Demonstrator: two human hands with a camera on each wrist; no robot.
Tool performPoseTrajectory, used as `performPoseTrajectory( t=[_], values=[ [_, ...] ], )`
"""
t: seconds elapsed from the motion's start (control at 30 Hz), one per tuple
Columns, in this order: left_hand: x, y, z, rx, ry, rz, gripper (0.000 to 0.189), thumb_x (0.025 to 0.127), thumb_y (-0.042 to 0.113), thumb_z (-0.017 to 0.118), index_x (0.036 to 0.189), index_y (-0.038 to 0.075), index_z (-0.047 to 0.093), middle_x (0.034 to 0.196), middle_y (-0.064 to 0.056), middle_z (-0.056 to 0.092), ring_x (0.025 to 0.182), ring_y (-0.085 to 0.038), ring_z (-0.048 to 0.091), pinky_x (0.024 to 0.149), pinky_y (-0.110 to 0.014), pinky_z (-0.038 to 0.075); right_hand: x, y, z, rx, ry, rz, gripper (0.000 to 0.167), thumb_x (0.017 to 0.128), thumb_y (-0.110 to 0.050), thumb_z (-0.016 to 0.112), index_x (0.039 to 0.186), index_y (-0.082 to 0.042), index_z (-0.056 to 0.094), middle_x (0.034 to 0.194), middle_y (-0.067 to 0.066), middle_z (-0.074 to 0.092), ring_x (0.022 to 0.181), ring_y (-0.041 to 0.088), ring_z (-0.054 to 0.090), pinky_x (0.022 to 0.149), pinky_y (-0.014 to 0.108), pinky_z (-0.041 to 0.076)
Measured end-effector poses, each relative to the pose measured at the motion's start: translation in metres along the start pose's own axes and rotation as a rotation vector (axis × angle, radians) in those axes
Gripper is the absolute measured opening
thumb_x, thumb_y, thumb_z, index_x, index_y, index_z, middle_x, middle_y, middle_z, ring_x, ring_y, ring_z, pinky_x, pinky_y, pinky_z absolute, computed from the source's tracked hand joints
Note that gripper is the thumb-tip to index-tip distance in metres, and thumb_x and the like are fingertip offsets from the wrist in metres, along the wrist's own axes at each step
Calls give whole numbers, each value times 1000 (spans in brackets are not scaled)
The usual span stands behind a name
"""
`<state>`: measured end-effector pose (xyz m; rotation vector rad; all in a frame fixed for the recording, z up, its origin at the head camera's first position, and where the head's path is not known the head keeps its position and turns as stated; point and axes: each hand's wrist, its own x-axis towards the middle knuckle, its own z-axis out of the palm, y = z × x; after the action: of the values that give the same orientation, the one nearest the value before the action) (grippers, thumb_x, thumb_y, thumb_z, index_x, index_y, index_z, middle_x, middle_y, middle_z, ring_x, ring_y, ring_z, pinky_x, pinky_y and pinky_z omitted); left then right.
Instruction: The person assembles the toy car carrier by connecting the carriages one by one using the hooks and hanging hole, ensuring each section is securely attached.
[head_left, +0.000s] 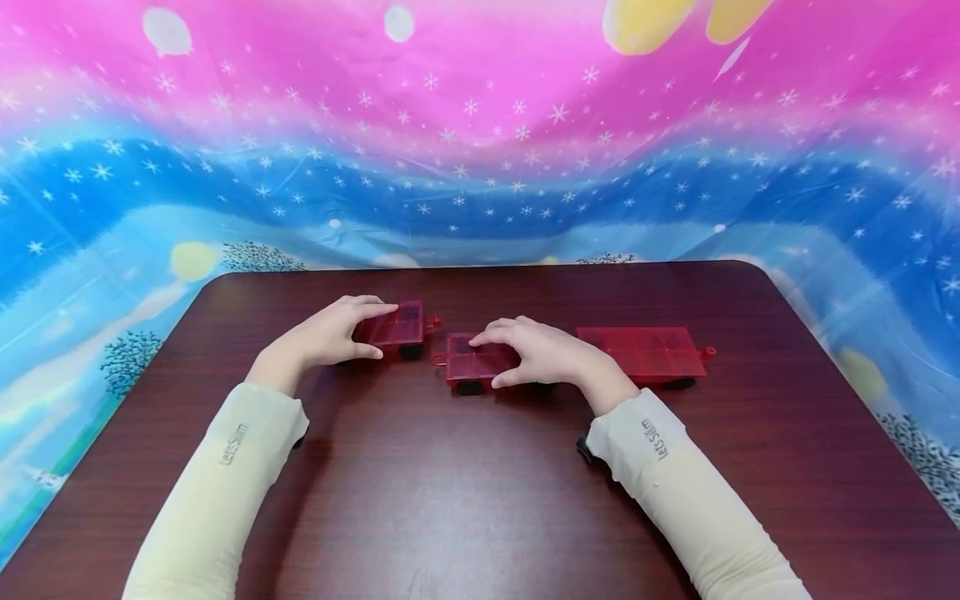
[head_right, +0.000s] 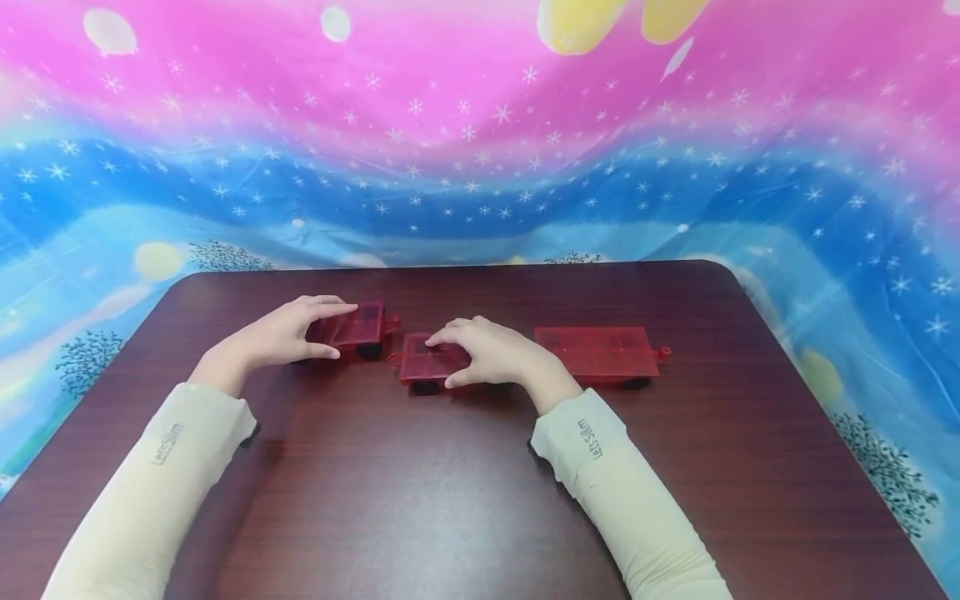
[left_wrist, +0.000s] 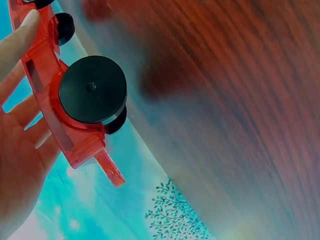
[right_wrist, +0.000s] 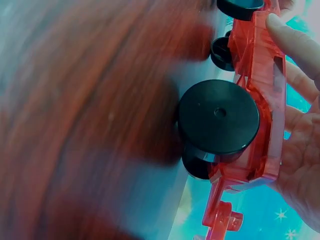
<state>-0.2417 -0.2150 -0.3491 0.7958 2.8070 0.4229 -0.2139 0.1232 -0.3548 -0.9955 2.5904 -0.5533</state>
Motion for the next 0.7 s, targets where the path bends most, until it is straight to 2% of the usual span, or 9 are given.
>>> performPoseTrajectory(
  t=[0.23,0.7],
  values=[
    [-9,4,0,-1,11,19,75,86,23,79,151,13,44,153,-22,41,140,-43,35,113,-58,36,-2,3,-1,25,12,-27,62,88,-31,77,144,-21,53,154,8,45,145,30,37,118,51,34],
    [-29,8,2,7,-3,-15,76,84,24,80,151,14,44,150,-21,43,136,-42,39,106,-58,44,-4,8,-2,46,38,-49,63,87,-32,77,144,-21,53,153,7,45,145,29,37,119,52,31]
  ],
)
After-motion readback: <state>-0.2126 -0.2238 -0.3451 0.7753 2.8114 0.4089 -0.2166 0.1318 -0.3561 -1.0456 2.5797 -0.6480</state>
